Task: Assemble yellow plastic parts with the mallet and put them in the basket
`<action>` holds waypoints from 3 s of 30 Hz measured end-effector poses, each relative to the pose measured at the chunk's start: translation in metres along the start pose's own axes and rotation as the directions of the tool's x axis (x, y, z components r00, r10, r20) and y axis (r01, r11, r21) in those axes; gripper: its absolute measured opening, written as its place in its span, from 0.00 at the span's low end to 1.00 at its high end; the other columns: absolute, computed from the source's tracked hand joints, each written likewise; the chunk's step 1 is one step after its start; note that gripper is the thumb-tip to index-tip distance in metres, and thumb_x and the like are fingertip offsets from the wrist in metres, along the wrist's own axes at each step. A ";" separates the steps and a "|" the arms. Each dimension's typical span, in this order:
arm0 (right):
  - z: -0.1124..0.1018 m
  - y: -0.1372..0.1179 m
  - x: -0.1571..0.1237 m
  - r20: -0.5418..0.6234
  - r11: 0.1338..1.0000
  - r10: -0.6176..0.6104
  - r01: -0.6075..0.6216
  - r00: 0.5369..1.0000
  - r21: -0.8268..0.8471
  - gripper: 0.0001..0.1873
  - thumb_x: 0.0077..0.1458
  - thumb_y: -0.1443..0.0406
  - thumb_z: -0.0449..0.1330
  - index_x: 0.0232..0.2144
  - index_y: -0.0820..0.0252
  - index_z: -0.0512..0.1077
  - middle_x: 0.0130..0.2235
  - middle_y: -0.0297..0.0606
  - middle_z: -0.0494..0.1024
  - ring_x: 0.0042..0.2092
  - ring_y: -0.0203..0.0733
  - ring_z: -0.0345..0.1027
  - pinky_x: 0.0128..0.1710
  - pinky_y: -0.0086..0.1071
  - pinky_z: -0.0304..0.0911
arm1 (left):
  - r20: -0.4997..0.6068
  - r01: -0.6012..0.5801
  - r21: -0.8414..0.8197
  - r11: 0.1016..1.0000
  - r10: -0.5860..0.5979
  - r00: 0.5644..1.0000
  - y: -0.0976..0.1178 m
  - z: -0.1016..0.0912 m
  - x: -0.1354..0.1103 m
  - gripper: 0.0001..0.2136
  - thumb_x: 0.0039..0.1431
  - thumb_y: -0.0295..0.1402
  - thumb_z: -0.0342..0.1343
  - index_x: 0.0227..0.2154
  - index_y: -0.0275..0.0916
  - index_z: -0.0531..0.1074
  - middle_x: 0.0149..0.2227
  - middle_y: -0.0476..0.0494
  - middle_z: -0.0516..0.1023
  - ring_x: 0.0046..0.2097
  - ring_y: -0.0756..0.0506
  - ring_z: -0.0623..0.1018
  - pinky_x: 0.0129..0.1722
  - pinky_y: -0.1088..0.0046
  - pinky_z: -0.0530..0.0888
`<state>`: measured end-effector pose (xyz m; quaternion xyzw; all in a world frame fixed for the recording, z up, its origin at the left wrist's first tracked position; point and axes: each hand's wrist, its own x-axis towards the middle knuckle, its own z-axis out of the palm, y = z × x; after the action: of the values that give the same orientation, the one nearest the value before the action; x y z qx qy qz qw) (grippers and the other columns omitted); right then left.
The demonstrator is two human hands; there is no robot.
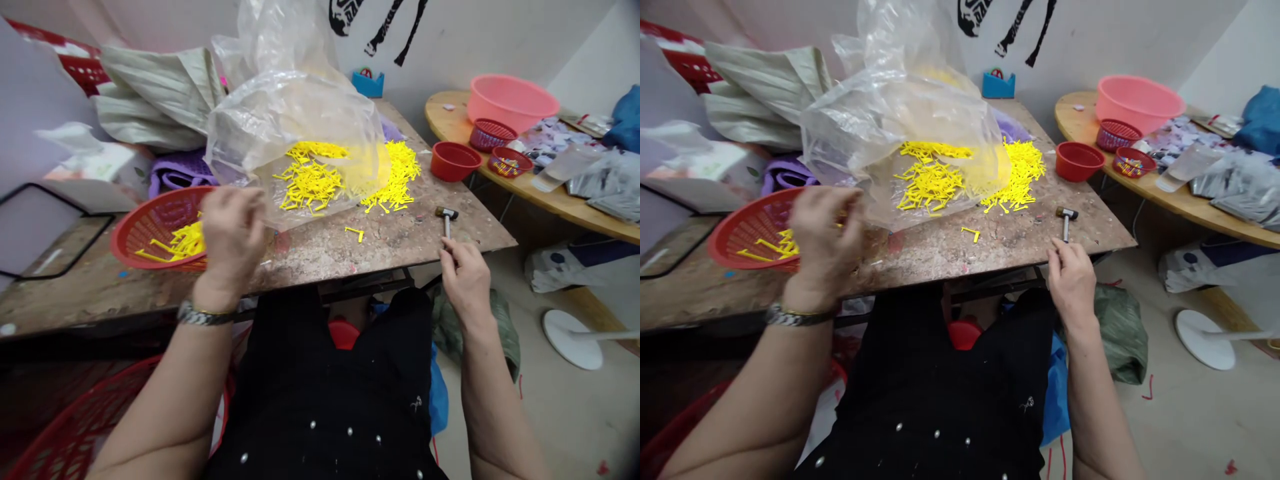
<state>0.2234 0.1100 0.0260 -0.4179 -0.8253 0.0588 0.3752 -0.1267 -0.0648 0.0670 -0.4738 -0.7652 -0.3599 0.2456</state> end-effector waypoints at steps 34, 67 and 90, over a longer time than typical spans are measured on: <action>0.047 -0.024 0.053 0.340 0.979 -0.191 0.154 0.921 0.132 0.13 0.63 0.67 0.54 0.42 0.60 0.78 0.44 0.45 0.82 0.47 0.47 0.74 0.50 0.38 0.66 | 0.501 -0.140 -0.243 0.960 0.248 0.829 0.078 0.096 -0.020 0.04 0.64 0.27 0.51 0.33 0.39 0.69 0.36 0.41 0.76 0.38 0.43 0.74 0.40 0.68 0.71; 0.135 -0.034 0.130 0.426 0.950 0.214 -0.087 0.879 -0.299 0.14 0.62 0.69 0.53 0.45 0.66 0.77 0.49 0.53 0.80 0.52 0.49 0.73 0.51 0.35 0.64 | 0.539 0.424 -0.650 0.631 -0.011 0.842 0.072 0.084 -0.050 0.09 0.60 0.38 0.54 0.29 0.39 0.71 0.27 0.51 0.71 0.31 0.49 0.69 0.33 0.73 0.65; 0.054 -0.059 0.057 0.439 0.960 -0.119 -0.010 0.891 0.281 0.07 0.56 0.69 0.55 0.31 0.58 0.73 0.34 0.35 0.79 0.37 0.40 0.71 0.41 0.30 0.61 | 0.435 0.216 -0.698 0.682 0.165 0.885 0.067 0.084 -0.044 0.07 0.61 0.38 0.56 0.34 0.40 0.74 0.41 0.42 0.77 0.45 0.42 0.75 0.49 0.64 0.71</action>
<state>0.1283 0.1253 0.0443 -0.3131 -0.8848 0.2576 0.2294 -0.0500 -0.0034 0.0053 -0.5923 -0.5999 -0.5138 -0.1593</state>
